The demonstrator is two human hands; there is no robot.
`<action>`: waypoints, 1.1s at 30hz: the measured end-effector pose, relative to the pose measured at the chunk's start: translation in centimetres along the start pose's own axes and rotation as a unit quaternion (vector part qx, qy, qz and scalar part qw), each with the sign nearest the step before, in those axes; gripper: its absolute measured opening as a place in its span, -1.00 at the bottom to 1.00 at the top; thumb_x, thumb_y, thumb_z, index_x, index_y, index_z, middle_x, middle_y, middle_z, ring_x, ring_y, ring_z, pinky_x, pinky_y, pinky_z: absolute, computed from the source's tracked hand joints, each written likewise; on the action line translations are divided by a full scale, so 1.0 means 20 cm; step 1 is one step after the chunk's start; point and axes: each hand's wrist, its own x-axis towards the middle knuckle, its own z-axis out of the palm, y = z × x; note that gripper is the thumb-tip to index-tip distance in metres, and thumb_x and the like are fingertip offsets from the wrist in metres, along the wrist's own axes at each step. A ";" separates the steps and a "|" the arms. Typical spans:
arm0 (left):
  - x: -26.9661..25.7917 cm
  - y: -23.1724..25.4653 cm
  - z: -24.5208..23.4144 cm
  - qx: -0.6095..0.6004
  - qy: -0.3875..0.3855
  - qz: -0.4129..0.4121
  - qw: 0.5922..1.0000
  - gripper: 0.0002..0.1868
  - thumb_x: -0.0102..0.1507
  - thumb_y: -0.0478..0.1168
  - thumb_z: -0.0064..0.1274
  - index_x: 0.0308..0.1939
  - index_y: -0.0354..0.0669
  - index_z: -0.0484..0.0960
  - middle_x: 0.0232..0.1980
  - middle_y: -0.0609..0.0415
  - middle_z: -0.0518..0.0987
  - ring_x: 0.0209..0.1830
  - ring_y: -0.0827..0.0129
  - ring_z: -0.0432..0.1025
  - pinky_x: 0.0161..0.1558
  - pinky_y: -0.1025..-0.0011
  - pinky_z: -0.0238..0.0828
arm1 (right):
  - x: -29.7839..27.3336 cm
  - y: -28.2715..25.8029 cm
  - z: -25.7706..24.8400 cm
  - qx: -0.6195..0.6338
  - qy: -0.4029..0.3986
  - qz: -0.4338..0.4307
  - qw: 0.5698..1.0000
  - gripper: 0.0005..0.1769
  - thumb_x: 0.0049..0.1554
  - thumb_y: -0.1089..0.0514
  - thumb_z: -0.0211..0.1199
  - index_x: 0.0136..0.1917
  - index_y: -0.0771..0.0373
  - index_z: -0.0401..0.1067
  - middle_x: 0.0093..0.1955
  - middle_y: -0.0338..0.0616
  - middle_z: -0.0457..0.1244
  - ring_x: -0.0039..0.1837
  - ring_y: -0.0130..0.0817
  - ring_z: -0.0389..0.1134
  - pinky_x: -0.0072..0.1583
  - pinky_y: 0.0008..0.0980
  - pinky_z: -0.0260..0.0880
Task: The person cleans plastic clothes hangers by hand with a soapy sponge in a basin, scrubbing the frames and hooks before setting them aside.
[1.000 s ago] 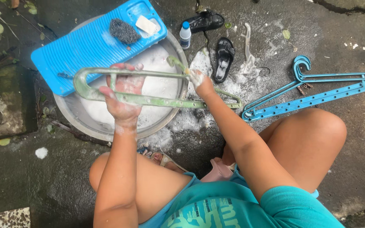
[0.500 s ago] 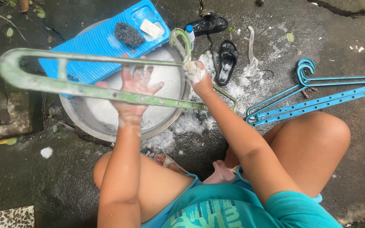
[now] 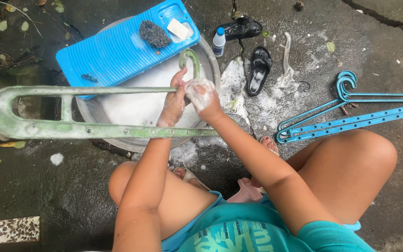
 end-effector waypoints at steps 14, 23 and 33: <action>-0.07 -0.01 0.04 -0.014 -0.064 0.057 0.996 -0.47 0.49 0.12 -0.23 0.29 -0.26 0.33 0.37 -0.21 0.32 0.41 0.03 0.34 0.39 0.11 0.47 | 0.18 0.28 -0.29 -0.255 -0.073 -0.169 0.949 -0.86 0.14 0.20 0.24 -0.01 0.17 0.54 0.15 -0.06 0.35 0.30 -0.08 0.29 0.23 -0.09 0.22; -0.01 -0.08 0.00 -0.047 -0.054 0.003 0.997 -0.55 0.45 0.07 -0.09 -0.03 -0.34 0.39 0.38 -0.28 0.45 0.35 -0.01 0.44 0.35 0.13 0.41 | 0.10 0.28 -0.28 -0.312 -0.133 -0.167 0.926 -0.78 0.11 0.16 0.19 0.00 0.02 0.59 0.12 -0.19 0.35 0.25 -0.24 0.24 0.23 -0.11 0.20; 0.02 -0.05 0.02 -0.017 -0.082 -0.056 0.995 -0.46 0.43 -0.02 -0.07 0.28 -0.44 0.42 0.45 -0.17 0.39 0.36 0.12 0.36 0.25 0.16 0.53 | 0.35 0.19 -0.26 0.049 0.019 0.164 0.985 -0.86 0.26 0.12 0.17 -0.08 0.21 0.45 -0.05 -0.13 0.32 0.04 -0.18 0.39 0.16 -0.21 0.40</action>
